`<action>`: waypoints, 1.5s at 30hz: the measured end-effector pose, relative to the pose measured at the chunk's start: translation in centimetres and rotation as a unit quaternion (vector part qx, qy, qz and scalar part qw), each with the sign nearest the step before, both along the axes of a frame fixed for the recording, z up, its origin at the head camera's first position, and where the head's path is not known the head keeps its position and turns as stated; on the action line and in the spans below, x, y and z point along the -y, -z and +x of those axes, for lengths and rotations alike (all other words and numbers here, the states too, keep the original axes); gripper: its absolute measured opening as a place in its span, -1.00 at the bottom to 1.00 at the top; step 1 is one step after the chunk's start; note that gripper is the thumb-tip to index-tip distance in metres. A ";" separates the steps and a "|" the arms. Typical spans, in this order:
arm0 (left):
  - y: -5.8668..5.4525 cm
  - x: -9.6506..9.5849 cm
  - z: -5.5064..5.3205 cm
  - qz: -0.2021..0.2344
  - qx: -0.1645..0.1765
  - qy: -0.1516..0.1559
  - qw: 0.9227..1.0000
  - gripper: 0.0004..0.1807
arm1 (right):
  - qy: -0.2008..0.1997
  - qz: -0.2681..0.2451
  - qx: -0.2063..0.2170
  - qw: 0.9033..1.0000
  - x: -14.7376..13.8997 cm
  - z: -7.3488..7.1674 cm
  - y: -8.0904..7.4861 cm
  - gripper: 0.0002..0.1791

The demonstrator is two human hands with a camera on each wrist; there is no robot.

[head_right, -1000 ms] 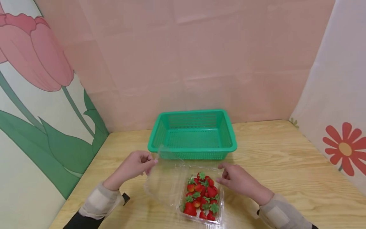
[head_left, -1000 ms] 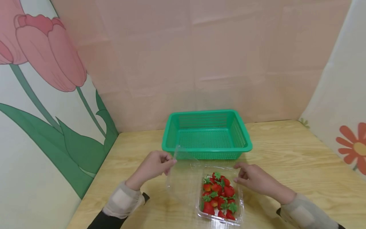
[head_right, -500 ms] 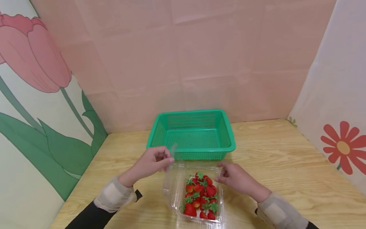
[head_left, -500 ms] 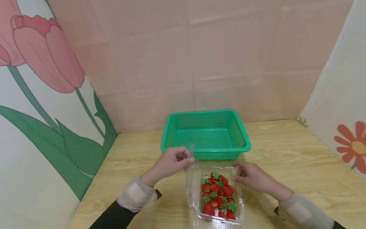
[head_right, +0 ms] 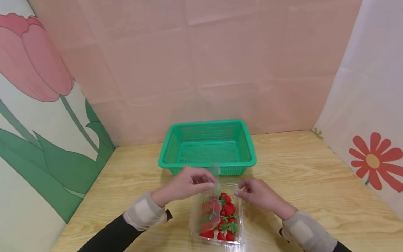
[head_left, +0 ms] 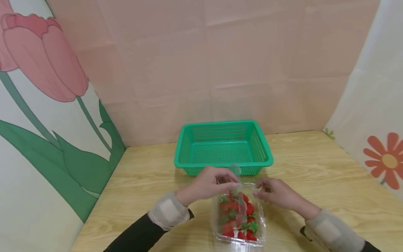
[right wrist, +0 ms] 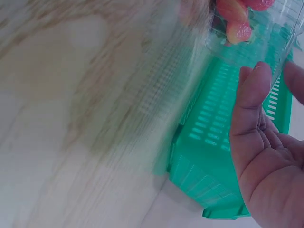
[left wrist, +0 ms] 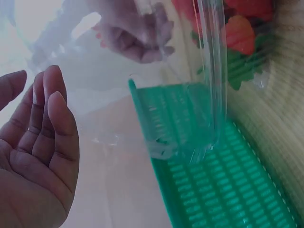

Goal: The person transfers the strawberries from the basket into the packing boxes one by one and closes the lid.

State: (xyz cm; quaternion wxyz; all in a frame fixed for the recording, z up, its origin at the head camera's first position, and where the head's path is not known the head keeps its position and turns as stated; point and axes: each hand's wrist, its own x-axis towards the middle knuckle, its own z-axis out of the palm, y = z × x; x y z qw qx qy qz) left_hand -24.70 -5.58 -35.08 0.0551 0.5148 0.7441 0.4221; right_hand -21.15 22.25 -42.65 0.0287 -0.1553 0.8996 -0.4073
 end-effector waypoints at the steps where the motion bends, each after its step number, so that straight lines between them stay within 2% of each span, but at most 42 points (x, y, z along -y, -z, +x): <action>1: 0.1 -0.3 0.0 -0.009 -0.009 0.002 1.000 -0.87 | -0.001 -0.002 0.001 1.000 0.0 0.0 0.0 -0.66; 10: 1.7 -2.3 0.3 -0.085 -0.046 0.010 0.995 -0.86 | 0.003 -0.040 0.033 0.999 0.1 -0.5 -0.1 -0.66; 17: 2.9 -3.1 0.6 -0.135 -0.062 0.015 0.989 -0.86 | 0.002 -0.097 0.084 0.992 0.1 -0.6 -0.2 -0.54; 22: 3.3 -3.4 0.8 -0.160 -0.096 0.011 0.982 -0.87 | 0.003 -0.120 0.104 0.987 0.3 -0.6 -0.4 -0.50; 26: 3.6 -3.5 0.9 -0.175 -0.127 0.011 0.976 -0.89 | 0.000 -0.125 0.117 0.985 0.4 -0.6 -0.4 -0.52; 32: 3.7 -3.6 1.0 -0.190 -0.155 0.005 0.969 -0.89 | -0.003 -0.128 0.133 0.983 0.7 -0.9 -0.3 -0.57; 39: 3.9 -3.7 1.3 -0.187 -0.165 0.002 0.968 -0.89 | 0.001 -0.155 0.162 0.974 1.0 -1.1 0.0 -0.68; 45: 4.0 -3.5 1.7 -0.178 -0.181 0.000 0.967 -0.89 | -0.016 -0.169 0.171 0.971 0.7 -1.1 0.3 -0.74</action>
